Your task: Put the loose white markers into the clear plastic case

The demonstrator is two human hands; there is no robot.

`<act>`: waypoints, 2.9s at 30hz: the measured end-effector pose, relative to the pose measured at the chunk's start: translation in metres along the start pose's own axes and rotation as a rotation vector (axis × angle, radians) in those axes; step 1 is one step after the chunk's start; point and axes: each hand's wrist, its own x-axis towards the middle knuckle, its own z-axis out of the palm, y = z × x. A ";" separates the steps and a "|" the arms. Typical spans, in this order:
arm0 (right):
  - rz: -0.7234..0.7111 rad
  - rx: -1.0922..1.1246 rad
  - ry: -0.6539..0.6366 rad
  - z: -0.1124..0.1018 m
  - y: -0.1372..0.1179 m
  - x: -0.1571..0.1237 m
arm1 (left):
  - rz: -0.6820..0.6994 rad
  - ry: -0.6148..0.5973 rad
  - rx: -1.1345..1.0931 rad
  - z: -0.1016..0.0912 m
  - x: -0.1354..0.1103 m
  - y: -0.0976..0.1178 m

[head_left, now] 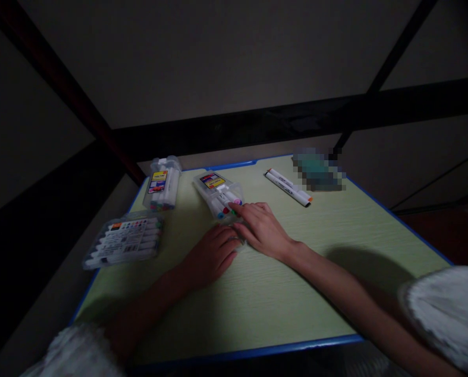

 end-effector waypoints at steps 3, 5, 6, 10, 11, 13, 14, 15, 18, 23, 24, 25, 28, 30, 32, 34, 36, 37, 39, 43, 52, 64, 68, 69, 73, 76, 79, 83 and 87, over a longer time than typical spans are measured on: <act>0.005 0.002 -0.006 0.000 -0.001 0.000 | -0.011 -0.010 -0.004 0.000 0.000 0.000; 0.003 0.012 -0.012 0.000 -0.001 0.000 | -0.015 -0.016 -0.007 0.000 -0.001 0.000; 0.001 0.017 -0.014 0.000 -0.001 0.000 | -0.017 -0.019 -0.009 0.000 -0.001 0.000; -0.002 0.019 -0.027 0.001 0.000 0.000 | -0.014 -0.011 -0.016 0.000 -0.001 -0.001; -0.001 0.016 -0.029 0.001 0.000 0.000 | -0.012 -0.002 -0.017 0.000 -0.001 -0.001; -0.002 0.010 -0.030 0.001 0.001 0.000 | -0.011 0.006 -0.018 0.000 0.000 -0.001; -0.002 0.008 -0.030 0.001 0.001 0.000 | -0.012 0.002 -0.018 0.000 0.000 -0.001; -0.001 0.006 -0.030 0.001 0.001 0.000 | -0.015 -0.005 -0.018 0.000 0.000 0.000; 0.003 0.007 -0.026 0.001 0.001 0.000 | -0.022 -0.017 -0.019 0.000 0.000 0.000; -0.005 0.021 0.012 0.001 0.002 0.000 | -0.004 0.003 -0.013 -0.002 0.000 0.000; -0.007 0.025 0.019 0.001 0.002 -0.001 | -0.004 0.007 -0.011 -0.002 0.000 0.000; -0.008 0.028 0.027 0.001 0.003 -0.001 | -0.006 0.008 -0.009 -0.002 0.000 0.000; -0.007 0.044 0.059 0.001 0.004 -0.001 | -0.014 0.005 -0.009 -0.001 0.000 0.000; 0.001 0.055 0.070 0.001 0.005 -0.001 | -0.017 0.003 -0.015 -0.001 -0.001 0.000; 0.015 0.065 0.070 0.000 0.006 0.000 | -0.022 0.002 -0.021 -0.001 -0.001 0.001; 0.033 0.070 0.071 -0.001 0.006 0.000 | -0.022 0.000 -0.021 -0.001 -0.001 0.001; 0.048 0.074 0.080 -0.002 0.007 0.001 | -0.022 -0.002 -0.021 -0.001 -0.001 0.001; 0.055 0.074 0.084 -0.002 0.007 0.001 | -0.022 -0.002 -0.020 -0.001 -0.001 0.001; 0.065 0.073 0.094 -0.002 0.008 0.001 | -0.025 -0.004 -0.018 -0.001 -0.001 0.000; 0.078 0.064 0.099 -0.001 0.010 0.001 | -0.028 -0.020 -0.021 -0.002 0.000 0.001; 0.103 0.045 0.114 0.000 0.014 0.001 | -0.021 -0.016 -0.023 -0.001 0.000 0.001; 0.142 0.042 0.114 0.001 0.015 0.001 | -0.025 -0.026 -0.018 -0.002 -0.001 0.000; 0.165 0.017 0.133 -0.001 0.018 0.001 | -0.024 -0.027 -0.018 -0.001 0.000 0.000; 0.174 0.012 0.140 -0.001 0.019 0.000 | -0.021 -0.028 -0.017 -0.001 0.000 0.000; 0.227 0.010 0.173 0.001 0.026 0.000 | -0.020 -0.027 -0.013 -0.003 0.000 0.002; 0.258 0.017 0.179 0.002 0.029 0.001 | -0.026 -0.024 -0.011 -0.003 0.000 0.003; 0.271 0.017 0.176 0.002 0.030 0.001 | -0.030 -0.026 -0.018 -0.003 0.001 0.003; 0.284 -0.004 0.182 0.002 0.030 0.001 | -0.027 -0.023 -0.020 -0.002 0.000 0.002; 0.314 -0.057 0.191 0.000 0.034 0.001 | -0.016 -0.018 -0.014 -0.002 -0.001 0.001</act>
